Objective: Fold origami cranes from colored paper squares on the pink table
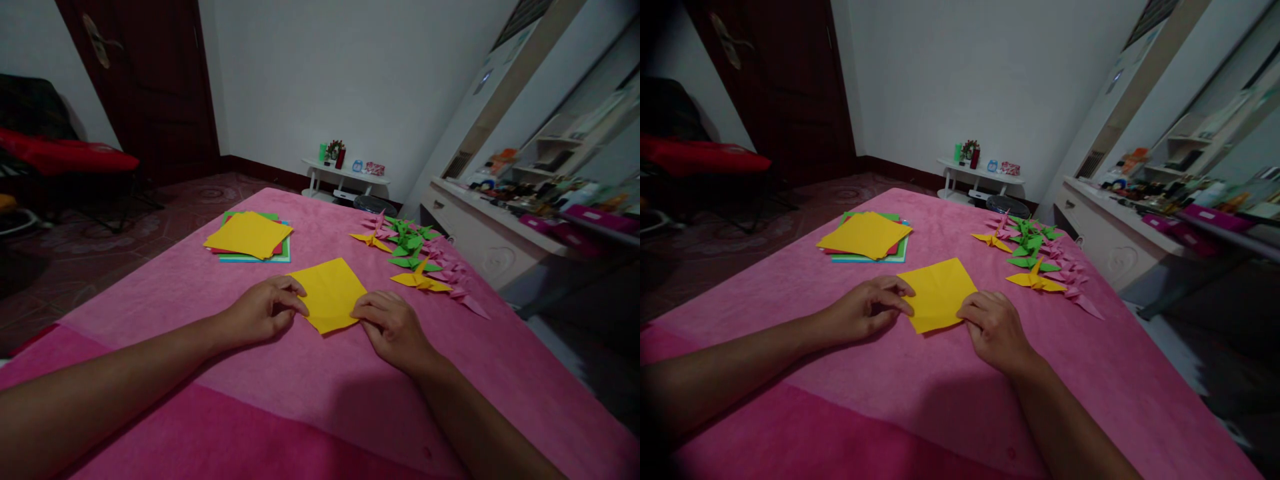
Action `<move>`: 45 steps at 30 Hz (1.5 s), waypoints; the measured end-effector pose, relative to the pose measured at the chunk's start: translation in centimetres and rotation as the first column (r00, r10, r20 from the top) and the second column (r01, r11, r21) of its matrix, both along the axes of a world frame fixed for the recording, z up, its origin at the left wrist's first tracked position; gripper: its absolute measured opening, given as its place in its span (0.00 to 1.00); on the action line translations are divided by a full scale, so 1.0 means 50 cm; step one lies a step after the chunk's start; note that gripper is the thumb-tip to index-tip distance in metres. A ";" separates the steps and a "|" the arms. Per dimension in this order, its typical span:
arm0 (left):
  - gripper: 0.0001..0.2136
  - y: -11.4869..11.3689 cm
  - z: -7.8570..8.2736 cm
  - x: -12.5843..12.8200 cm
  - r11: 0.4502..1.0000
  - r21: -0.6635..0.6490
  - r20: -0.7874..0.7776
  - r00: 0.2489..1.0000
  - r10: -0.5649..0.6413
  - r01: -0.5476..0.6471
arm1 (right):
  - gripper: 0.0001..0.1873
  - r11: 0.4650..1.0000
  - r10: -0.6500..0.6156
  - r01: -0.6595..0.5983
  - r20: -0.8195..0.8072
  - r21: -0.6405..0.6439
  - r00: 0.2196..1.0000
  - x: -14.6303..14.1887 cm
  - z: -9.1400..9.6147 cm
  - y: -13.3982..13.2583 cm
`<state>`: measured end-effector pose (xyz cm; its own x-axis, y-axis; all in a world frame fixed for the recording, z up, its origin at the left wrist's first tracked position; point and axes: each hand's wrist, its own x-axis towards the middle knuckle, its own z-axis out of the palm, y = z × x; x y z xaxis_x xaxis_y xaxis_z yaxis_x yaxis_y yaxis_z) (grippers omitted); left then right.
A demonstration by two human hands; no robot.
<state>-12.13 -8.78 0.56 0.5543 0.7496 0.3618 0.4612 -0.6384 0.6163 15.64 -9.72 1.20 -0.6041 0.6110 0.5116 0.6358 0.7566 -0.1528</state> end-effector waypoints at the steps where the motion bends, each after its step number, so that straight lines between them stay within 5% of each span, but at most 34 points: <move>1: 0.18 -0.002 0.001 0.001 1.000 0.025 -0.018 1.000 -0.011 0.012 | 0.13 1.000 0.012 -0.012 0.002 0.005 1.000 -0.001 0.001 -0.001; 12: 0.17 -0.022 0.012 0.002 0.974 0.189 -0.119 0.987 -0.105 0.126 | 0.12 0.990 0.130 -0.133 0.089 0.037 0.988 -0.003 0.011 -0.010; 18: 0.10 -0.040 0.021 0.005 0.949 0.279 -0.164 0.981 -0.102 0.145 | 0.10 0.979 0.093 -0.109 0.098 0.170 0.991 -0.002 0.017 -0.017; 27: 0.05 -0.048 0.020 0.006 0.894 0.442 -0.059 0.996 -0.060 0.080 | 0.07 0.878 0.089 -0.043 -0.073 0.477 0.993 -0.007 0.035 -0.032; 36: 0.06 -0.058 0.032 0.005 0.840 0.537 0.049 0.991 -0.126 0.080 | 0.07 0.858 0.070 -0.014 -0.088 0.513 0.994 -0.006 0.040 -0.033; 41: 0.07 -0.064 0.037 0.002 0.877 0.473 0.081 0.987 -0.142 0.087 | 0.09 0.857 0.020 0.038 -0.107 0.513 0.994 -0.003 0.041 -0.034; 45: 0.07 -0.064 0.043 0.013 0.990 0.137 0.161 0.985 -0.058 0.036 | 0.10 0.850 -0.017 0.079 -0.123 0.520 0.992 -0.003 0.038 -0.034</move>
<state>-11.46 -11.99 2.73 0.5122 0.6631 0.5458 0.3282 -0.7384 0.5892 15.51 -11.43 3.08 -0.5024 0.2609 0.8243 0.6762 0.7127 0.1866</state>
